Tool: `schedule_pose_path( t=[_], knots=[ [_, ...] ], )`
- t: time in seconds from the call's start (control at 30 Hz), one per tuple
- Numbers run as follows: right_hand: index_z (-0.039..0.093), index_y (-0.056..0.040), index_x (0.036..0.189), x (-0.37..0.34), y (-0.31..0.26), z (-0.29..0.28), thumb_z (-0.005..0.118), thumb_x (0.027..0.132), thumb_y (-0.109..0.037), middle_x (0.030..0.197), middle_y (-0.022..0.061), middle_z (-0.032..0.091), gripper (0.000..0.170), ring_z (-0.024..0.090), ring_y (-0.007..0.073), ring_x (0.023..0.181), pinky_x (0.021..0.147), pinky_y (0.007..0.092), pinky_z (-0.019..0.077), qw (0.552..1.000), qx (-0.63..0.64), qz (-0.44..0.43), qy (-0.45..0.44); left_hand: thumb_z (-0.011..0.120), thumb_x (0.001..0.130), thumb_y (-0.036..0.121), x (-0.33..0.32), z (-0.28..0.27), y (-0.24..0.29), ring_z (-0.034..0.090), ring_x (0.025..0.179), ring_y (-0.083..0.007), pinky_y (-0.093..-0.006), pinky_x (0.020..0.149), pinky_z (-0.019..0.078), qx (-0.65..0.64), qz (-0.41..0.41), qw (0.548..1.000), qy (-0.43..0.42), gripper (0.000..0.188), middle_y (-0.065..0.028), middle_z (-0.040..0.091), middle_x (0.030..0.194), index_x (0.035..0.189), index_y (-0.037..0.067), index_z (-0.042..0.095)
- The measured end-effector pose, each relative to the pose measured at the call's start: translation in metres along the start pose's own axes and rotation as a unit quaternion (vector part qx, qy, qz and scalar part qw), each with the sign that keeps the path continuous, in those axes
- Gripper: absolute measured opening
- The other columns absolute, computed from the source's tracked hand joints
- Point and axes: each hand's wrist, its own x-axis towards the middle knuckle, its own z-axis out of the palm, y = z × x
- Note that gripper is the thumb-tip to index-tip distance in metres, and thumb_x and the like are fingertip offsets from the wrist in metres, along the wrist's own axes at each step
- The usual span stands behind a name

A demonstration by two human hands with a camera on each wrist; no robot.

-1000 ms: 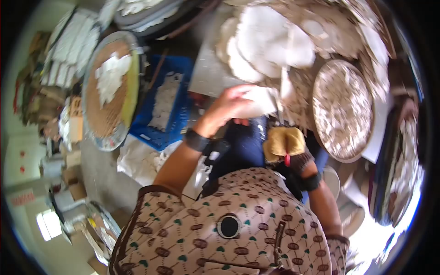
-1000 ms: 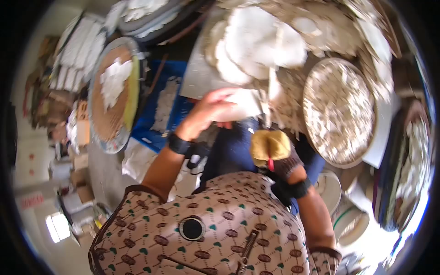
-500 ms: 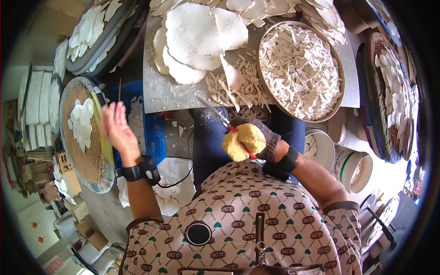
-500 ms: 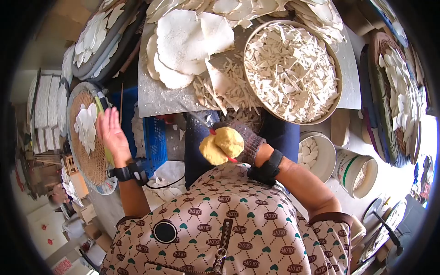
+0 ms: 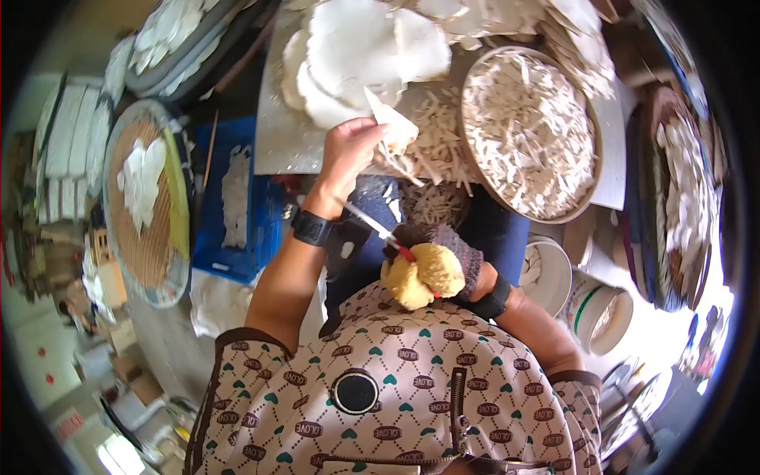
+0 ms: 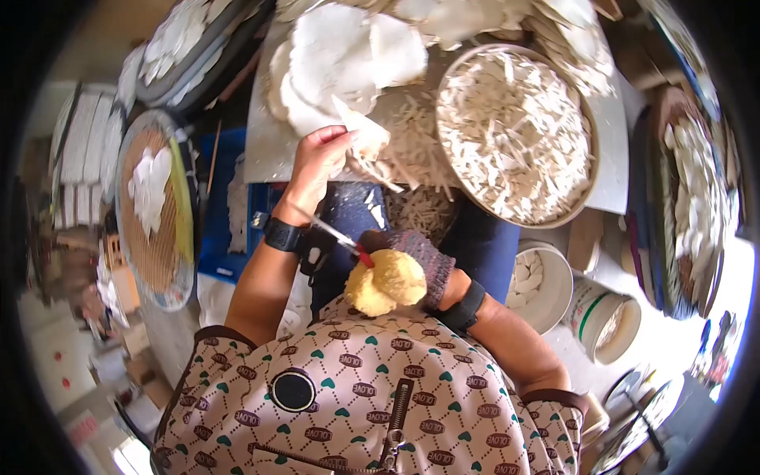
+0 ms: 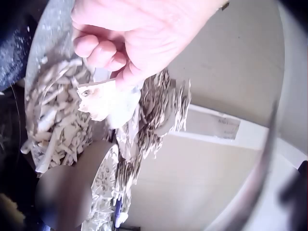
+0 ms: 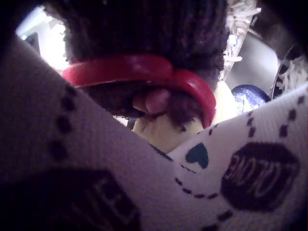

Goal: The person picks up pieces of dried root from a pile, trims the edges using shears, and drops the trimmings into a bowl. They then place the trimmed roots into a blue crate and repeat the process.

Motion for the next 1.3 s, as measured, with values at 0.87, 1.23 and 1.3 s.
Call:
schedule_pose_path(
  t=[0.87, 1.23, 1.3],
  knots=[
    [0.047, -0.0006, 0.116, -0.045, 0.003, 0.045, 0.052, 0.088, -0.011, 0.105, 0.0079, 0.058, 0.030, 0.057, 0.0145, 0.093, 0.080, 0.0265, 0.0473, 0.988, 0.032, 0.145, 0.030, 0.051, 0.089, 0.016, -0.247, -0.253, -0.177, 0.062, 0.087, -0.0306, -0.0316, 0.072, 0.0529, -0.288, 0.044, 0.860, 0.419, 0.034, -0.0202, 0.058, 0.103, 0.117, -0.001, 0.044],
    [0.044, -0.0081, 0.121, -0.194, 0.039, -0.017, 0.067, 0.080, -0.020, 0.107, 0.0061, 0.053, 0.048, 0.052, 0.0165, 0.095, 0.082, 0.0306, 0.0438, 0.918, -0.049, 0.044, 0.390, 0.056, 0.088, 0.017, -0.160, -0.116, -0.115, 0.063, 0.073, -0.0177, -0.0251, 0.064, 0.0494, -0.058, 0.069, 0.992, 0.087, 0.031, -0.0114, 0.063, 0.090, 0.114, 0.001, 0.052],
    [0.046, -0.0097, 0.112, -0.205, 0.035, -0.014, 0.059, 0.085, -0.029, 0.085, 0.0043, 0.054, 0.035, 0.053, 0.0147, 0.073, 0.063, 0.0277, 0.0440, 0.925, 0.125, -0.003, 0.359, 0.053, 0.089, 0.016, -0.153, -0.095, -0.107, 0.063, 0.073, -0.0164, -0.0238, 0.064, 0.0495, -0.013, 0.069, 0.997, 0.018, 0.028, -0.0109, 0.064, 0.089, 0.112, 0.001, 0.053]
  ],
)
